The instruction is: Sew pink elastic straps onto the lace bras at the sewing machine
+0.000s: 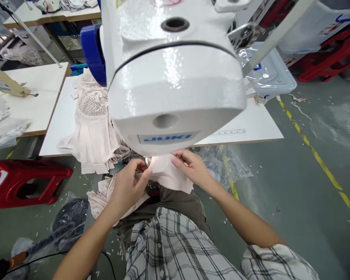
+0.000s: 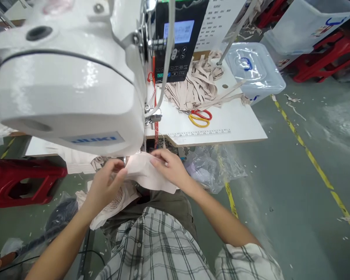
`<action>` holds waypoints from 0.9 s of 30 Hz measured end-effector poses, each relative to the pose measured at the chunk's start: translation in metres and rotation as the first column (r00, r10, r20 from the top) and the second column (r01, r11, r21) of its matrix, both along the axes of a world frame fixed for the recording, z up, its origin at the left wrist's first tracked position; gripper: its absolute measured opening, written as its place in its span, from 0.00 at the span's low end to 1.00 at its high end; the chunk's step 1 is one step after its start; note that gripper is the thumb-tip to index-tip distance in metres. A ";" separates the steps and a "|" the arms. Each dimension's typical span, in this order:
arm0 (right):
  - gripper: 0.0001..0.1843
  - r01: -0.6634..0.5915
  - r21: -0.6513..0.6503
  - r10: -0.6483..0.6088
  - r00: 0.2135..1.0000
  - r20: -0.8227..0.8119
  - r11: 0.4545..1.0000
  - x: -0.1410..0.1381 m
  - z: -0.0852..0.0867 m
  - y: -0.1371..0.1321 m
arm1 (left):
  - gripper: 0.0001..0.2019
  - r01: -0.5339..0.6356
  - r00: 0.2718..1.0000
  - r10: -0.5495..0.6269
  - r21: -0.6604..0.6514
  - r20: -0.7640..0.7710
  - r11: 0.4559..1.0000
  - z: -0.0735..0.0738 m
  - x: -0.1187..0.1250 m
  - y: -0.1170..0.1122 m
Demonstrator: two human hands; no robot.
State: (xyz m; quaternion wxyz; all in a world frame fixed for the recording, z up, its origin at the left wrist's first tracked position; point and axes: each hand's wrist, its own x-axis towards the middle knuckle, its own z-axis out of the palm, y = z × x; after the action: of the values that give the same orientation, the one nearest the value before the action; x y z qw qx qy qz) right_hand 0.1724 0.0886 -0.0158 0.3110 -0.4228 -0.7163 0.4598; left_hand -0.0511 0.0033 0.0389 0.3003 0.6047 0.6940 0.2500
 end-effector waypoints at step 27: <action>0.10 0.029 -0.391 -0.171 0.927 -0.333 0.920 -0.095 -0.072 -0.075 | 0.18 -0.231 0.919 0.273 -0.173 0.284 0.958 -0.078 -0.032 -0.034</action>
State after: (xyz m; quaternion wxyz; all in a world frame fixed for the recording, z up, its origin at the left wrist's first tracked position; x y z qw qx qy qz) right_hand 0.0775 0.0139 -0.0876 0.3728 -0.4200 -0.5217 0.6422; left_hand -0.0831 -0.0309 -0.0386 0.4096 0.4425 0.7267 0.3291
